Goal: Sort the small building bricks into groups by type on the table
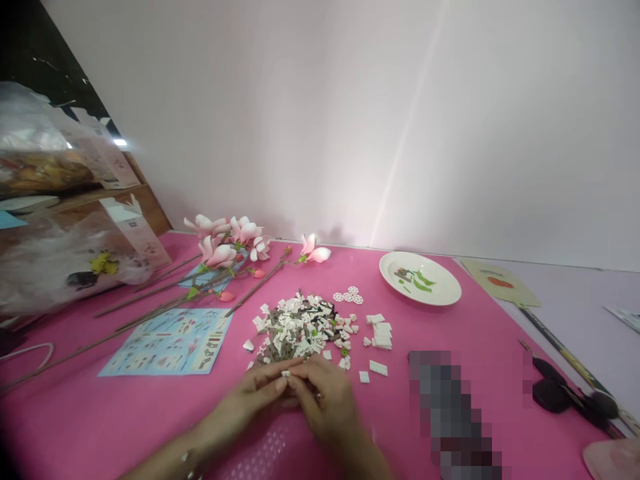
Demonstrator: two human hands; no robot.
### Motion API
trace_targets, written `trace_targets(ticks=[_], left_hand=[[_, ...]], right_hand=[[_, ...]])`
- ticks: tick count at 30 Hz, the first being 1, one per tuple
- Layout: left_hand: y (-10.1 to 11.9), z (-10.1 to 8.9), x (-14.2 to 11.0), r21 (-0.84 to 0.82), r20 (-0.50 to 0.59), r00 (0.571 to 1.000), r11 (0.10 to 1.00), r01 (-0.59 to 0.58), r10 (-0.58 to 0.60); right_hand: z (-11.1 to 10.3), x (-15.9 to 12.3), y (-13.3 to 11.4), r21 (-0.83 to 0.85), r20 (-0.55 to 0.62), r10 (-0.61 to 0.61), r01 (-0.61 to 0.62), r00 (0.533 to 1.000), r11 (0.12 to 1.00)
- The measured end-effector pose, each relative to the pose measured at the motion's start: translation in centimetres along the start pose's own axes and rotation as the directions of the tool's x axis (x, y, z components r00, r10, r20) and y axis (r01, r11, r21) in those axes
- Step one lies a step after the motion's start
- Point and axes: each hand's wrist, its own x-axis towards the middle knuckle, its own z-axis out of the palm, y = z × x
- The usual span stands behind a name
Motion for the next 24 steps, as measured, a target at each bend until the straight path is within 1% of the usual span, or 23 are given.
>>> trace_targets(ticks=[2,3,5,6,7,8,10,12,14,16,19,22,24], left_hand=[[0.2,0.4,0.0,-0.006,0.005,1.0,1.0,0.016,-0.016],[0.4,0.4,0.1,-0.002,-0.022,0.999,1.0,0.026,-0.026],[0.9,0.2,0.4,-0.005,-0.139,0.99,1.0,0.027,-0.028],[1.3,-0.1,0.5,-0.02,-0.219,0.976,1.0,0.008,-0.012],[1.7,-0.4,0.7,-0.041,-0.304,0.953,0.999,-0.029,0.015],[2.1,-0.8,0.8,-0.063,-0.383,0.922,0.995,-0.081,0.051],[2.8,-1.6,1.0,-0.1,-0.495,0.861,0.977,-0.191,0.117],[3.3,-2.2,1.2,-0.132,-0.556,0.819,0.957,-0.257,0.143],[3.4,-2.7,1.3,-0.157,-0.581,0.803,0.95,-0.271,0.133],[3.3,-2.9,1.4,-0.176,-0.594,0.798,0.95,-0.258,0.106],[3.1,-2.9,1.4,-0.198,-0.59,0.803,0.951,-0.238,0.079],[3.1,-2.9,1.5,-0.205,-0.573,0.816,0.951,-0.232,0.076],[3.2,-2.9,1.5,-0.21,-0.562,0.824,0.951,-0.226,0.072]], right_hand=[[0.4,-0.3,0.1,0.016,0.02,-0.031,0.031,0.999,0.999],[0.4,-0.4,0.3,0.007,0.016,-0.038,0.038,0.999,0.999],[0.4,-0.5,0.5,-0.053,-0.004,-0.065,0.064,0.998,0.997],[0.4,-0.5,0.5,-0.096,0.0,-0.099,0.099,0.995,0.99],[0.4,-0.5,0.5,-0.137,0.021,-0.148,0.149,0.989,0.979],[0.5,-0.6,0.5,-0.17,0.063,-0.195,0.203,0.979,0.964],[0.9,-0.7,0.5,-0.2,0.174,-0.264,0.297,0.949,0.934],[1.4,-0.8,0.9,-0.245,0.254,-0.239,0.301,0.937,0.922],[1.6,-1.0,1.9,-0.332,0.279,-0.15,0.242,0.948,0.912],[1.4,-1.0,3.1,-0.42,0.242,-0.09,0.187,0.966,0.888],[0.4,-0.9,4.5,-0.475,0.112,-0.115,0.154,0.987,0.866],[-0.4,-0.7,4.3,-0.461,-0.01,-0.179,0.155,0.984,0.874],[-0.5,-0.5,3.4,-0.437,-0.032,-0.221,0.185,0.975,0.88]])
